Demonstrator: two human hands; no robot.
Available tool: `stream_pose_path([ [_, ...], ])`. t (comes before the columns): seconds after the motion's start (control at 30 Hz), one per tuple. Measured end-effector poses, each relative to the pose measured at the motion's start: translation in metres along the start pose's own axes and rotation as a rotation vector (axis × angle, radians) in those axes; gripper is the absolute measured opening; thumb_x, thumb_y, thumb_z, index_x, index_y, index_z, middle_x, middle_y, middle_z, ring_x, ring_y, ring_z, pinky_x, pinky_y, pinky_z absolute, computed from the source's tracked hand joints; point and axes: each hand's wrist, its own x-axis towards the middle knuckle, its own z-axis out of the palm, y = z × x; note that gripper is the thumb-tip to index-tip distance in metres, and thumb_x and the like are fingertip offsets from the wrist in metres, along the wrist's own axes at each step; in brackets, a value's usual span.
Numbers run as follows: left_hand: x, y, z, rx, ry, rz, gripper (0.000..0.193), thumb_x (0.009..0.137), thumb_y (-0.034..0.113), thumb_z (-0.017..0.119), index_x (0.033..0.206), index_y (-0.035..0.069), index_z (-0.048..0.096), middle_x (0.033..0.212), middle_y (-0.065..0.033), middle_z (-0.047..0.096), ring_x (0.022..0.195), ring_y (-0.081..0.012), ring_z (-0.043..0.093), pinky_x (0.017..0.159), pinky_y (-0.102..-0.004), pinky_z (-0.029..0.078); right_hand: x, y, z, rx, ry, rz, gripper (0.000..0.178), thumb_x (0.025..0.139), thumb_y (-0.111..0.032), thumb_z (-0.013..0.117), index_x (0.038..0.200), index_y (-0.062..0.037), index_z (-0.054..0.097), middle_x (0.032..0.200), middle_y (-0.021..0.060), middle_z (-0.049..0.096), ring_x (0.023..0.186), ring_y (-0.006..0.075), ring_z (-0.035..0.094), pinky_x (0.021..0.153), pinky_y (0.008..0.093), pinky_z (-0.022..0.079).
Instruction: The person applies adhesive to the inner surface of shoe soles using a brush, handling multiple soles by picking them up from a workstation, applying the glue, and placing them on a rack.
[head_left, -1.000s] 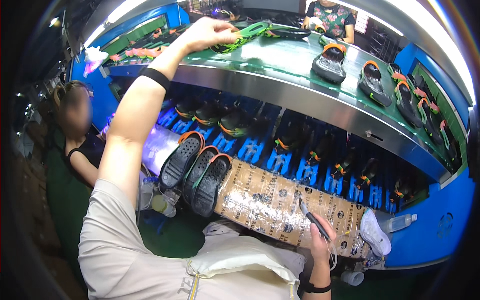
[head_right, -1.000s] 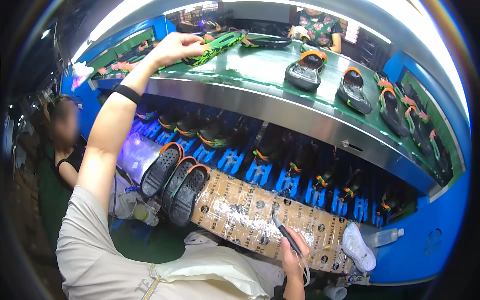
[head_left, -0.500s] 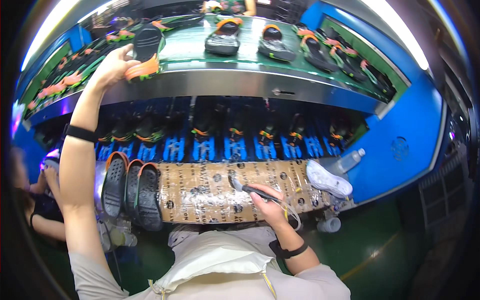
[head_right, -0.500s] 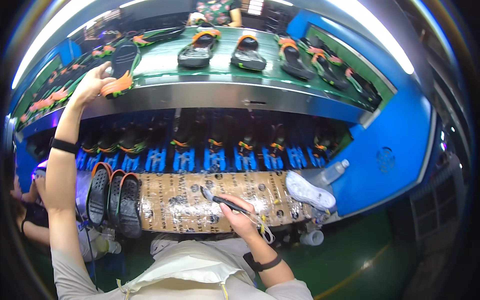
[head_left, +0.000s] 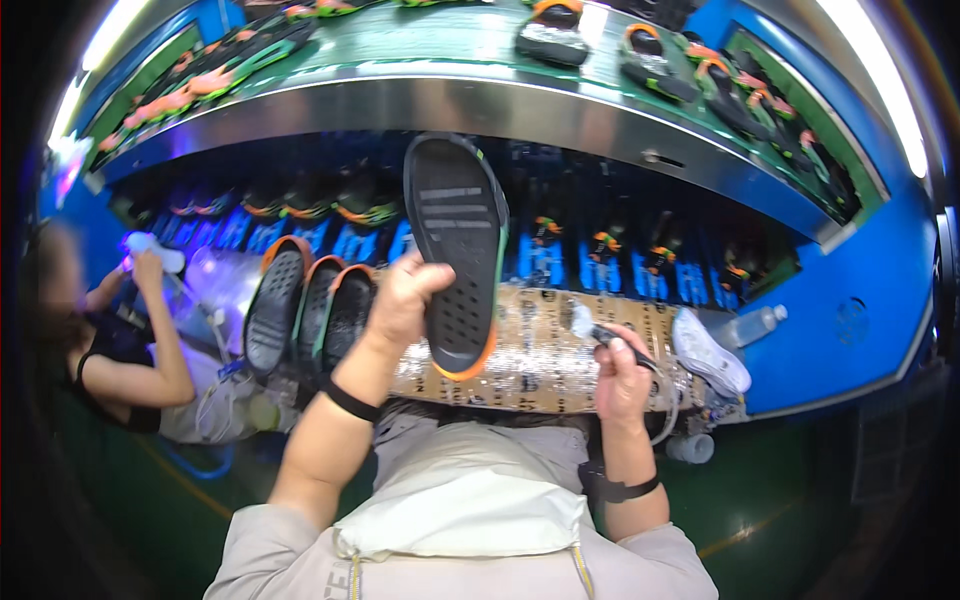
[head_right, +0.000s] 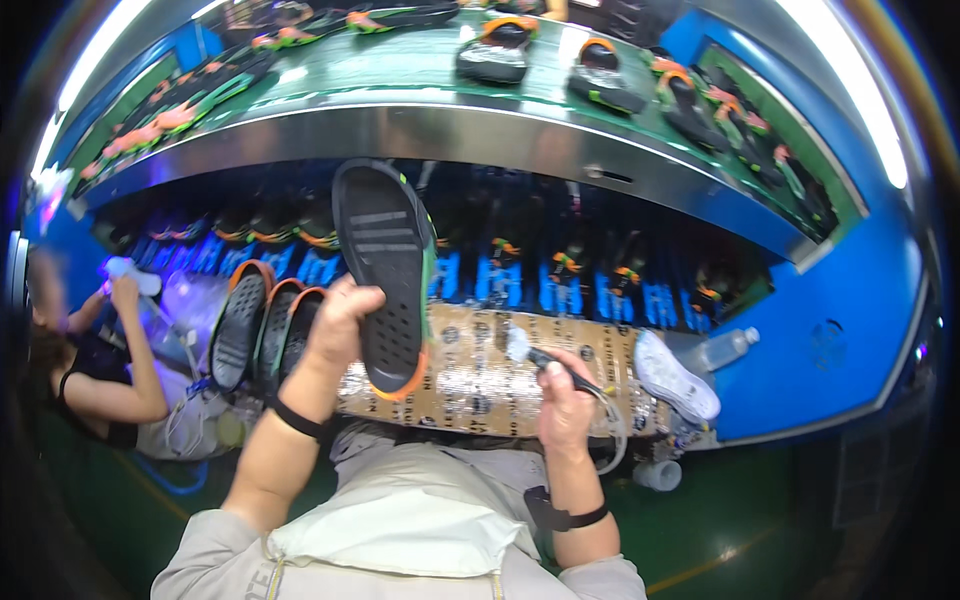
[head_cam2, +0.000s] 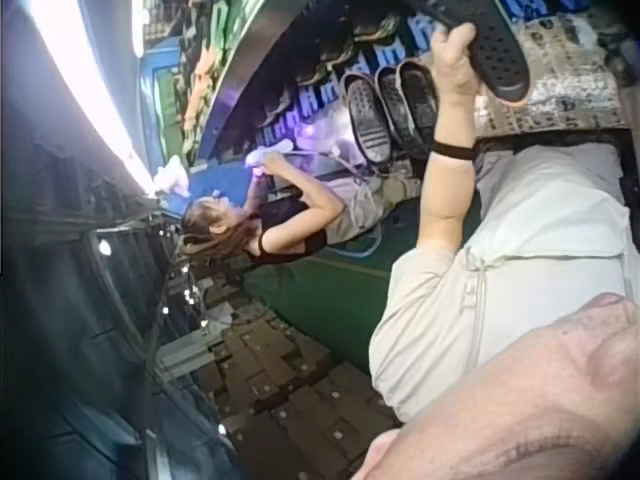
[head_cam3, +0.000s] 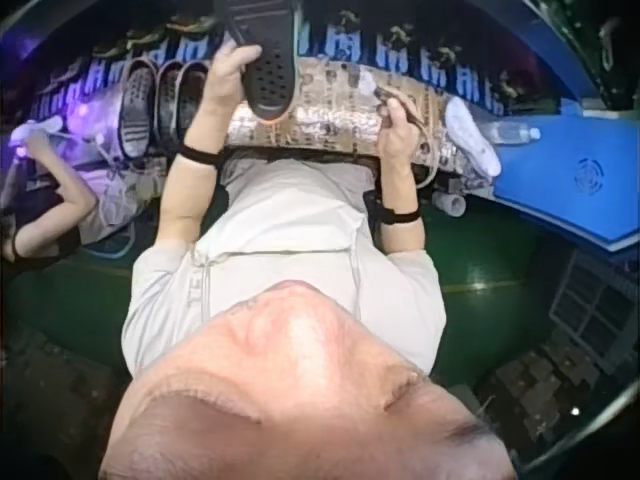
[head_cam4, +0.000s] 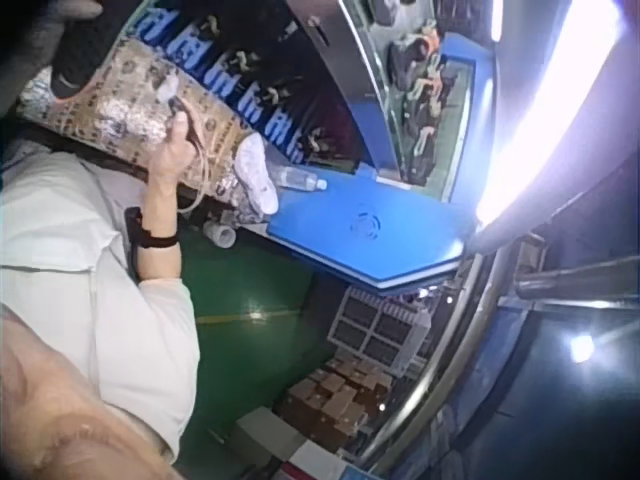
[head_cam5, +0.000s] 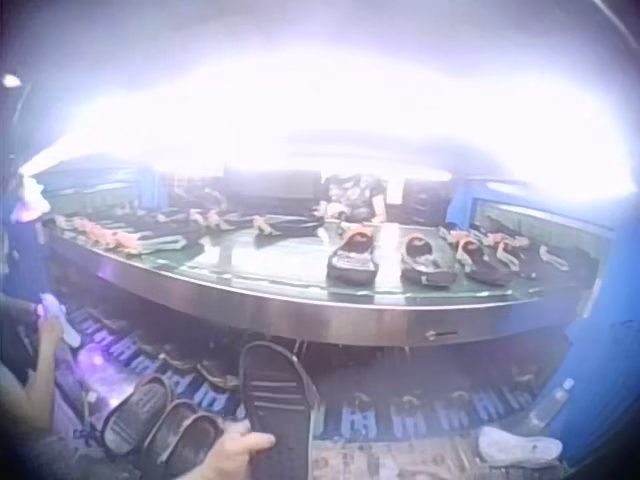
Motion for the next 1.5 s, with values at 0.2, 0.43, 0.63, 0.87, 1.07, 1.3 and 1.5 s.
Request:
stream_pose_path([
  [0.2, -0.043, -0.065, -0.016, -0.613, -0.144, -0.14, 0.075, 0.098, 0.03, 0.07, 0.161, -0.003, 0.046, 0.157, -0.0265, 0.058, 0.147, -0.0505, 0.052, 0.126, -0.0613, 0.039, 0.003, -0.003, 0.041, -0.13, -0.194, 0.097, 0.032, 0.1, -0.01, 0.073, 0.126, 0.0084, 0.07, 0.098, 0.0049, 0.068, 0.078, 0.0092, 0.051, 0.075, 0.0233, 0.044],
  [0.43, -0.053, -0.082, -0.019, -0.666, -0.026, -0.175, 0.094, 0.106, 0.08, 0.03, 0.164, 0.008, 0.046, 0.159, -0.0171, 0.058, 0.145, -0.0355, 0.057, 0.125, -0.0572, 0.043, 0.011, 0.014, 0.106, -0.25, -0.314, 0.133, 0.023, 0.101, -0.003, 0.073, 0.123, 0.0029, 0.076, 0.099, 0.0025, 0.075, 0.079, 0.0059, 0.059, 0.069, 0.0209, 0.045],
  [0.63, -0.059, -0.09, -0.018, -0.653, 0.025, -0.273, 0.092, 0.11, 0.078, 0.02, 0.165, 0.009, 0.043, 0.16, -0.0134, 0.057, 0.146, -0.0292, 0.057, 0.125, -0.0497, 0.043, 0.025, 0.03, 0.135, -0.433, -0.296, 0.011, 0.02, 0.096, -0.008, 0.077, 0.114, -0.0003, 0.081, 0.09, 0.0005, 0.076, 0.078, 0.0072, 0.063, 0.073, 0.0259, 0.051],
  [0.87, -0.058, -0.094, -0.009, -0.471, 0.083, -0.247, 0.084, 0.114, 0.07, 0.017, 0.164, 0.009, 0.044, 0.162, -0.0118, 0.054, 0.15, -0.0286, 0.052, 0.128, -0.0475, 0.039, 0.012, 0.032, 0.135, -0.682, -0.457, -0.214, 0.023, 0.095, -0.008, 0.078, 0.117, -0.0006, 0.078, 0.099, 0.0128, 0.076, 0.085, 0.0206, 0.071, 0.079, 0.0329, 0.055],
  [1.07, -0.049, -0.094, -0.034, -0.628, -0.154, -0.172, 0.089, 0.111, 0.075, 0.021, 0.162, 0.008, 0.049, 0.156, -0.016, 0.061, 0.142, -0.0348, 0.06, 0.125, -0.0514, 0.043, 0.006, -0.047, 0.107, -1.084, -0.994, -0.002, 0.025, 0.093, -0.013, 0.078, 0.114, -0.0017, 0.079, 0.103, 0.0179, 0.078, 0.097, 0.0287, 0.076, 0.087, 0.0422, 0.058],
  [1.3, -0.062, -0.097, 0.008, -0.543, 0.017, -0.245, 0.084, 0.113, 0.071, 0.02, 0.164, 0.011, 0.047, 0.161, -0.0128, 0.057, 0.147, -0.0299, 0.055, 0.127, -0.0491, 0.041, 0.018, -0.009, 0.113, -0.672, -0.359, -0.165, 0.026, 0.092, -0.005, 0.077, 0.117, 0.0013, 0.079, 0.108, 0.0171, 0.08, 0.097, 0.0265, 0.078, 0.089, 0.0359, 0.061],
  [1.5, -0.063, -0.111, 0.021, -0.375, 0.116, -0.292, 0.084, 0.11, 0.075, 0.026, 0.16, 0.012, 0.051, 0.157, -0.0137, 0.059, 0.147, -0.0286, 0.056, 0.125, -0.0478, 0.044, 0.027, 0.011, 0.09, -0.601, -0.723, -0.497, 0.029, 0.086, -0.005, 0.083, 0.115, -0.0025, 0.081, 0.094, 0.0109, 0.077, 0.087, 0.0279, 0.07, 0.08, 0.0388, 0.054],
])
